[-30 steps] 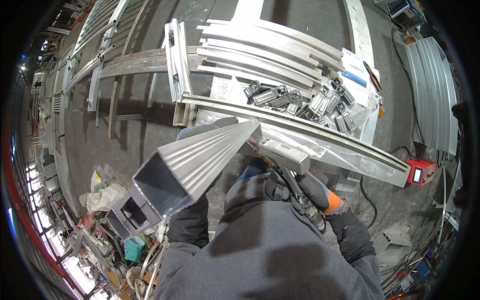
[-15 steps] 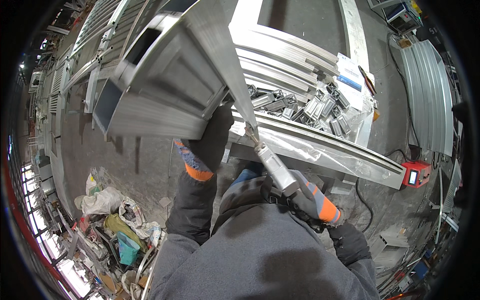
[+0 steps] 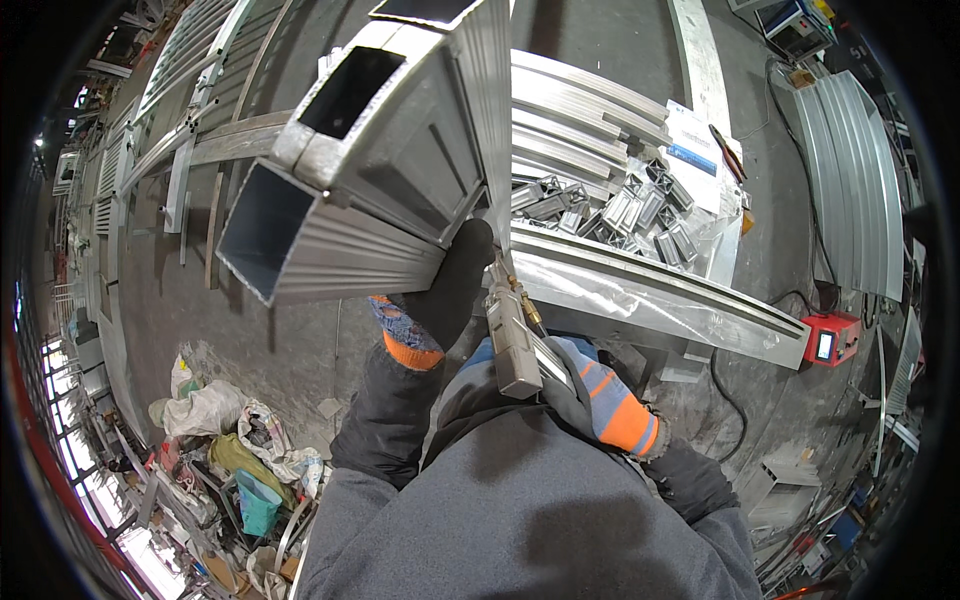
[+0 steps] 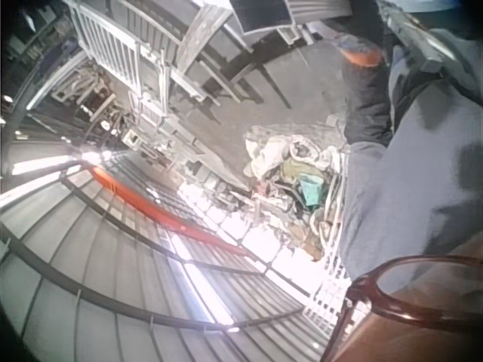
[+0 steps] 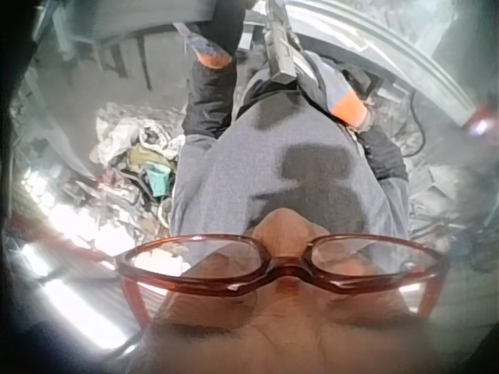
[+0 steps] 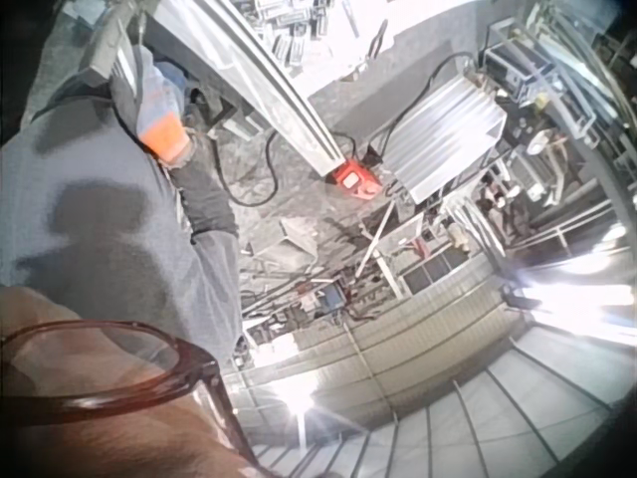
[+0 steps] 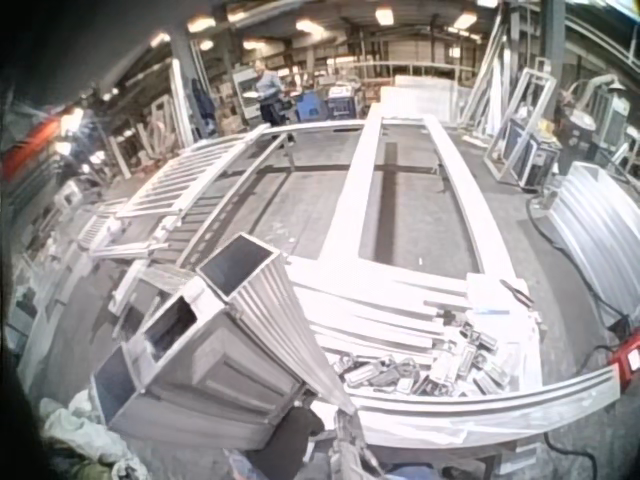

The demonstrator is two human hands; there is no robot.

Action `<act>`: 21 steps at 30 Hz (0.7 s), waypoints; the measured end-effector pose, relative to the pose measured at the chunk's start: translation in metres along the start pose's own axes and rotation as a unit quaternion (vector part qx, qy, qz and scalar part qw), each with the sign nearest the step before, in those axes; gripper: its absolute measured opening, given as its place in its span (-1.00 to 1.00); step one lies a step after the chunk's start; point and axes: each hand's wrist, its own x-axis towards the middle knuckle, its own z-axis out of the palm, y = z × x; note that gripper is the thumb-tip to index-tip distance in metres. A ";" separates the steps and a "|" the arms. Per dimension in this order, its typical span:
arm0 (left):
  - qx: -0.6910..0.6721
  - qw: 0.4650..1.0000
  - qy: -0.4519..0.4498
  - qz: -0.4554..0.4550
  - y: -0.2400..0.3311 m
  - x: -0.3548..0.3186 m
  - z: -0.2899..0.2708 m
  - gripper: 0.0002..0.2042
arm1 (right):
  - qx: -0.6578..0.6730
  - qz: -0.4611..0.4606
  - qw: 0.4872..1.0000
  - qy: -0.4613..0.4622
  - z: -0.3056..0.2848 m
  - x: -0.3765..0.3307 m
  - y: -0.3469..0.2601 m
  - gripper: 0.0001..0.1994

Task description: The person assembles aluminum extrusions into a frame on a workbench, then uses a welding torch to join the pieces. They repeatedly pick up and position metal sections, weld joints, and inspect the assembled frame.

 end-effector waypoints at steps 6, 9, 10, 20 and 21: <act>0.021 1.000 -0.022 0.004 -0.004 -0.008 -0.003 -0.86 | -0.028 0.026 0.999 -0.022 0.000 -0.010 0.009 -0.37; 0.092 0.993 -0.066 0.029 -0.013 -0.013 -0.006 -0.91 | -0.071 0.008 0.997 -0.007 -0.001 -0.010 0.010 -0.37; 0.095 0.988 -0.070 0.095 -0.013 -0.012 -0.007 -0.92 | -0.115 0.004 0.993 -0.002 0.000 -0.006 0.008 -0.39; 0.065 0.993 -0.060 0.074 -0.007 -0.002 0.004 -0.60 | -0.062 0.032 0.998 0.002 -0.001 -0.008 -0.022 -0.52; 0.066 0.991 -0.060 0.096 -0.006 -0.001 0.004 -0.60 | -0.072 0.045 0.996 0.002 0.000 -0.009 -0.024 -0.52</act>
